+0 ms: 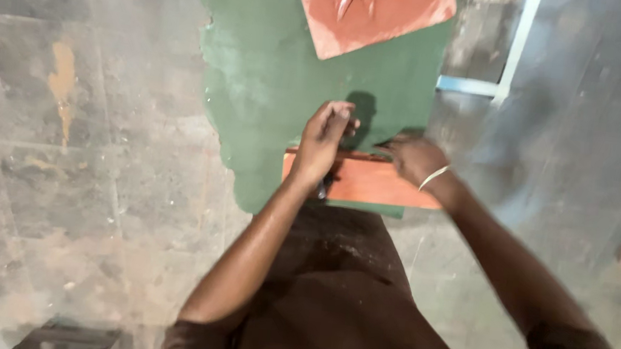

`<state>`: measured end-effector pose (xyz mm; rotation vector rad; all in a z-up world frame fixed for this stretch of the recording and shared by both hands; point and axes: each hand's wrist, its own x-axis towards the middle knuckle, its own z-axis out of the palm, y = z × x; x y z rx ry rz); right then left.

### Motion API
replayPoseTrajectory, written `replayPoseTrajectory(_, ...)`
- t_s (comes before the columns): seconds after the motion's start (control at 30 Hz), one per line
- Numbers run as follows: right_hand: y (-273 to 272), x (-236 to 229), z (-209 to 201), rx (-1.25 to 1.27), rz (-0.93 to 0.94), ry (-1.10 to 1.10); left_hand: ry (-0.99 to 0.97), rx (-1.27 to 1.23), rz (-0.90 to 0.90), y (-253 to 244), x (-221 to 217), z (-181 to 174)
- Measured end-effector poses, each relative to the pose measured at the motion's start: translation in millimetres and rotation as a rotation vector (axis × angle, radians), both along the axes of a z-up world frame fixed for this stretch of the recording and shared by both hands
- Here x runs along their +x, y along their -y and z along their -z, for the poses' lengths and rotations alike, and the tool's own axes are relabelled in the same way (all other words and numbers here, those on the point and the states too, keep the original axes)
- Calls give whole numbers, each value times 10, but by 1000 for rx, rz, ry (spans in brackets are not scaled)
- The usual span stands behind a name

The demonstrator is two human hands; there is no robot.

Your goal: The person applies reddish-brown filler paste to a green decorative wooden panel using a small trowel and a wooden hand plane. They spread the filler over the surface and into the carved details, then flip the panel to work on the other side.

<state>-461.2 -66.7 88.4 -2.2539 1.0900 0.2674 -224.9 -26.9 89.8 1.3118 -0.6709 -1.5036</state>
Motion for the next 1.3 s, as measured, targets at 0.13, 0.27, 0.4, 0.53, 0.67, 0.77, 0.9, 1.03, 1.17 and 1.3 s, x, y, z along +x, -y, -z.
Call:
replayPoseTrajectory(0.13,-281,-146,119,-174,-1,69,-25,168,-110,-128,-346,-100)
replayPoseTrajectory(0.27,-118,3,222,125,21,-213,17,215,-213,-152,-537,-19)
replayPoseTrajectory(0.4,101,-21,47,243,-75,-185,22,201,-259,-185,-657,48)
replayPoseTrajectory(0.53,307,-232,-203,195,-97,-132,23,255,-230,-117,-567,53)
replayPoseTrajectory(0.67,302,-420,-208,211,41,-69,-2,245,-185,-149,-548,102)
replayPoseTrajectory(0.77,326,-371,-75,165,-31,-107,37,237,-143,-80,-602,196)
replayPoseTrajectory(0.9,284,-340,16,320,56,-271,-54,218,-125,-56,-733,323)
replayPoseTrajectory(1.03,368,-594,-47,332,-59,-160,-95,163,-100,-18,-839,446)
replayPoseTrajectory(1.17,498,-916,-75,367,93,-111,-144,209,-90,-13,-883,481)
replayPoseTrajectory(1.3,558,-952,124,385,63,-227,-122,210,-64,34,-886,496)
